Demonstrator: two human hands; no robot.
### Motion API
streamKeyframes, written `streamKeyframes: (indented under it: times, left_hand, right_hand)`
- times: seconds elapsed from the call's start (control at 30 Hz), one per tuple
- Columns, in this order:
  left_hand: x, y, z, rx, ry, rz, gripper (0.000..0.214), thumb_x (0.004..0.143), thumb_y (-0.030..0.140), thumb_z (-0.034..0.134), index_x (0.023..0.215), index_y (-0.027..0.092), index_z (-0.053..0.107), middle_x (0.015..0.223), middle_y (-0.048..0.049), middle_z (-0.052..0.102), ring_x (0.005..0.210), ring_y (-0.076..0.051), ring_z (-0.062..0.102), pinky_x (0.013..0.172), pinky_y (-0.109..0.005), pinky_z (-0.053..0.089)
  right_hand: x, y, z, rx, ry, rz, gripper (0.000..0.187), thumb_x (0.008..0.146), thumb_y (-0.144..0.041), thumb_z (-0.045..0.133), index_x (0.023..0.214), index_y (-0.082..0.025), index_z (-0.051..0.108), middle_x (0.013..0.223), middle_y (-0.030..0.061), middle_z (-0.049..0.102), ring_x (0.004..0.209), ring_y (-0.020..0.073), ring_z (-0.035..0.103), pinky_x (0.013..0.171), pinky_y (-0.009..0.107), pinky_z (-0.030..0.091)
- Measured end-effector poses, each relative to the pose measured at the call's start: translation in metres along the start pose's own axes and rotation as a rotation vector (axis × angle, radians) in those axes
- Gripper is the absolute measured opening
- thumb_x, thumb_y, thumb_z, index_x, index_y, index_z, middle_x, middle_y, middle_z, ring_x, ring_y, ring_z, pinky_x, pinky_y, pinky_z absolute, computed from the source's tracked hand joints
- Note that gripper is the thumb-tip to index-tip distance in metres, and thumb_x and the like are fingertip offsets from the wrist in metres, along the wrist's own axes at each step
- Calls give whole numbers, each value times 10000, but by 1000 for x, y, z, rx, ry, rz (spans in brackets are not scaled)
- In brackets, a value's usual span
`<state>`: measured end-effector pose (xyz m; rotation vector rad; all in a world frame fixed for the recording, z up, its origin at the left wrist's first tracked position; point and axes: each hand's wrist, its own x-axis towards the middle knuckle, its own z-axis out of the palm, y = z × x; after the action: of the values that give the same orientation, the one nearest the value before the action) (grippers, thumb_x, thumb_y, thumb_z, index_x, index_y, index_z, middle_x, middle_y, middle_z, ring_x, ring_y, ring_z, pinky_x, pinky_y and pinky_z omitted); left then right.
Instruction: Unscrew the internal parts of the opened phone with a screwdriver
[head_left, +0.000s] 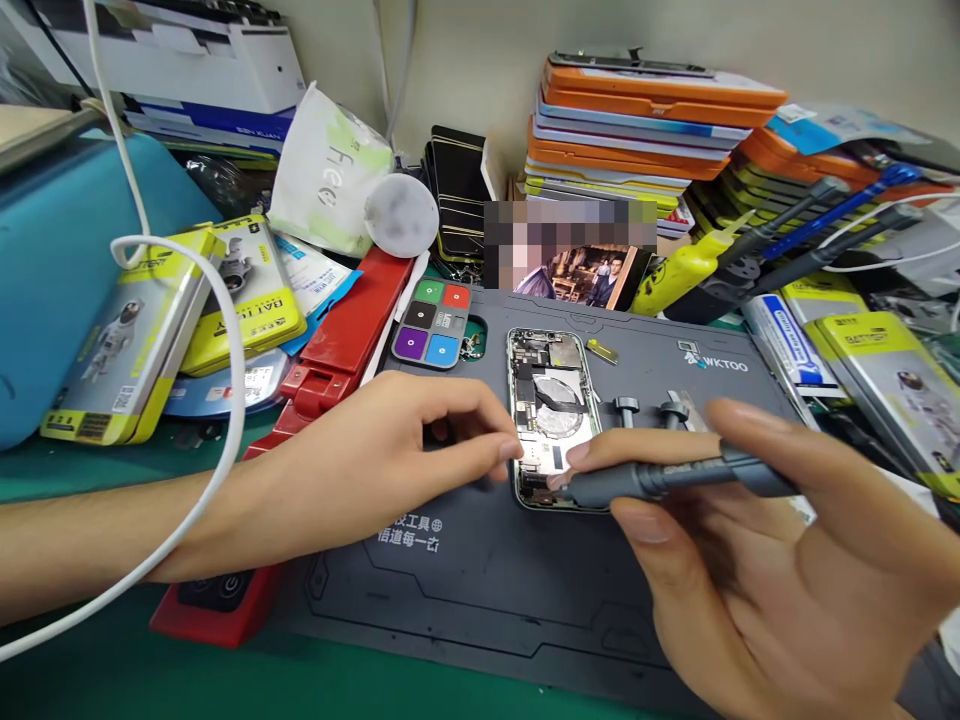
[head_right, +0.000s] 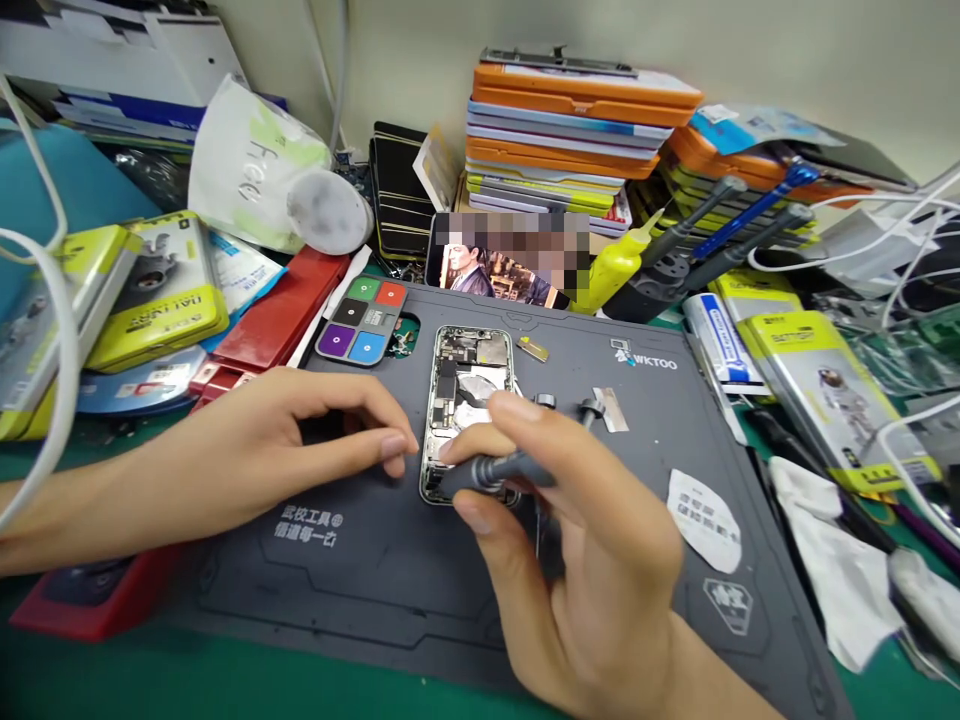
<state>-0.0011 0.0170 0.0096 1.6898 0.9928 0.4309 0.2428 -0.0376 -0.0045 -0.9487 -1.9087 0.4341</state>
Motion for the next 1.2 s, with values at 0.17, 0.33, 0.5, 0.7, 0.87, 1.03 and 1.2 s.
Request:
streamKeyframes:
  times: [0.17, 0.33, 0.5, 0.7, 0.87, 1.03, 1.2]
  left_hand:
    - [2, 1, 0, -35, 17, -63, 252, 1089, 431, 658, 955, 268, 797, 965, 55, 822, 942, -167, 761, 769, -256, 530]
    - [3, -2, 1, -12, -17, -32, 234, 1086, 419, 658, 946, 292, 796, 947, 86, 814, 925, -150, 753, 787, -242, 528]
    - [2, -3, 1, -13, -27, -21, 197, 1080, 397, 672, 965, 305, 802, 949, 99, 815, 925, -133, 755, 756, -217, 521]
    - [2, -3, 0, -2, -29, -11, 197, 1079, 392, 673, 960, 298, 799, 948, 94, 815, 929, -134, 756, 775, -221, 525]
    - [1, -2, 0, 2, -37, -42, 231, 1084, 424, 659, 948, 294, 793, 960, 87, 815, 943, -150, 751, 783, -245, 526]
    - [1, -2, 0, -9, -54, -57, 310, 1111, 485, 597, 958, 284, 777, 998, 71, 811, 962, -172, 739, 851, -280, 529]
    - [0, -3, 0, -30, -63, -49, 361, 1139, 476, 540, 920, 262, 731, 957, 47, 778, 963, -182, 718, 868, -286, 505]
  right_hand:
    - [-3, 1, 4, -83, -36, -17, 647, 1022, -56, 617, 1608, -317, 539, 1093, 78, 845, 904, 269, 848, 906, 421, 748]
    - [-7, 5, 5, -108, -76, -16, 715, 1029, -68, 622, 1684, -294, 446, 1183, 101, 843, 966, 279, 849, 931, 423, 750]
    - [-9, 8, 6, -120, -65, -60, 728, 1021, -76, 639, 1699, -246, 435, 1248, 131, 833, 968, 279, 853, 954, 411, 748]
    - [-14, 9, 6, -96, -54, -67, 754, 988, -59, 682, 1689, -223, 457, 1286, 126, 825, 988, 258, 844, 1007, 407, 729]
    - [-12, 9, 3, -72, -81, -121, 833, 943, 4, 709, 1690, -266, 457, 1285, 68, 825, 1015, 220, 820, 957, 339, 715]
    - [-2, 6, -7, -23, -241, -111, 755, 1044, -85, 613, 1731, -292, 380, 1322, 60, 789, 1139, 233, 785, 961, 353, 693]
    - [1, 4, -13, -44, -257, -138, 697, 1049, -86, 525, 1714, -267, 420, 1351, 77, 788, 1155, 266, 784, 947, 393, 702]
